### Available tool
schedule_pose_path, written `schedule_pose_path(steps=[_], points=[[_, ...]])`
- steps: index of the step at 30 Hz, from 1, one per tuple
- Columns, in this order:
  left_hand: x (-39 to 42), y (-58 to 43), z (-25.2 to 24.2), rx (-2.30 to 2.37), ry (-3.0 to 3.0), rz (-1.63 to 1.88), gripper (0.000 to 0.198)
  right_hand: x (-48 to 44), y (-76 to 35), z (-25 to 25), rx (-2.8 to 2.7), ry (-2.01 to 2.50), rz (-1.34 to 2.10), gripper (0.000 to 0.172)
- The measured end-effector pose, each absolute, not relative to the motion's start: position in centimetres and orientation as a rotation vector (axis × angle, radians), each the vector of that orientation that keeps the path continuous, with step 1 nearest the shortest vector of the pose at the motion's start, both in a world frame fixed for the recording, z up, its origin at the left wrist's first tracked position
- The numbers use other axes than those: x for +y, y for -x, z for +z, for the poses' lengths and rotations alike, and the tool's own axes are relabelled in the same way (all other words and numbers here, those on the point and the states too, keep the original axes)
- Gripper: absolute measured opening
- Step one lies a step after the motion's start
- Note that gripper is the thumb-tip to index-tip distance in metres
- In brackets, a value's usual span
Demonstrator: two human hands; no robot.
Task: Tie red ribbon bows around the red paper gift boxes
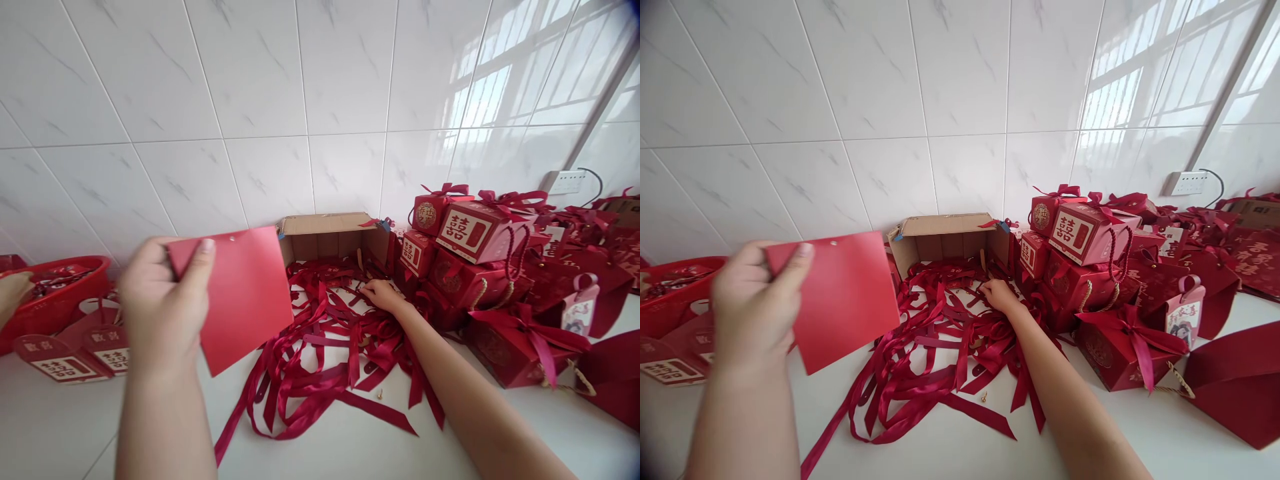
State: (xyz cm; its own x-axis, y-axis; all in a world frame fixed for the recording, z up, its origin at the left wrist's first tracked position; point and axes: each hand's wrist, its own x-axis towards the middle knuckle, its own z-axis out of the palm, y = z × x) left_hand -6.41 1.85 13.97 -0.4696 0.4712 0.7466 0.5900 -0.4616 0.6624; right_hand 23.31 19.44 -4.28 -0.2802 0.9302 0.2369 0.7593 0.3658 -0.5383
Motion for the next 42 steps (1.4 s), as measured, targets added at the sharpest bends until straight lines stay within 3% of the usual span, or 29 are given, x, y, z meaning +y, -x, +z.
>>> schedule_pose_path(steps=[5, 10, 17, 20, 24, 30, 34, 38, 42], points=[[5.5, 4.9, 11.7, -1.88, 2.048, -2.255, 0.031, 19.8, -23.8, -3.2, -1.756, 1.5, 0.277, 0.028], [7.5, 5.6, 9.5, -2.25, 2.341, -1.462, 0.031, 18.9, -25.1, 0.4, -1.457, 1.391, 0.174, 0.024], [6.6, 6.3, 10.6, -2.331, 2.283, -1.074, 0.033, 13.9, -25.1, 7.2, -1.296, 1.09, 0.201, 0.038], [5.3, 4.4, 11.6, -2.101, 2.153, -1.243, 0.04, 11.3, -23.6, 9.1, -1.336, 0.921, 0.37, 0.033], [2.6, 0.5, 12.9, -1.656, 2.206, -1.557, 0.033, 7.2, -20.4, 10.5, -1.424, 0.59, 0.783, 0.028], [0.3, -1.7, 13.4, -1.433, 2.501, -1.85, 0.009, 3.7, -18.7, 11.3, -1.622, 0.508, 0.907, 0.027], [0.5, -0.2, 14.0, -1.464, 2.277, -1.985, 0.004, 8.3, -21.6, 10.1, -1.65, 1.213, 0.576, 0.048], [0.1, 1.1, 14.9, -1.532, 1.993, -2.132, 0.007, 15.0, -25.1, 5.8, -1.602, 1.655, 0.464, 0.029], [-0.4, 1.4, 15.5, -1.601, 1.798, -2.237, 0.009, 18.1, -26.1, 0.3, -1.678, 1.955, 0.482, 0.031]])
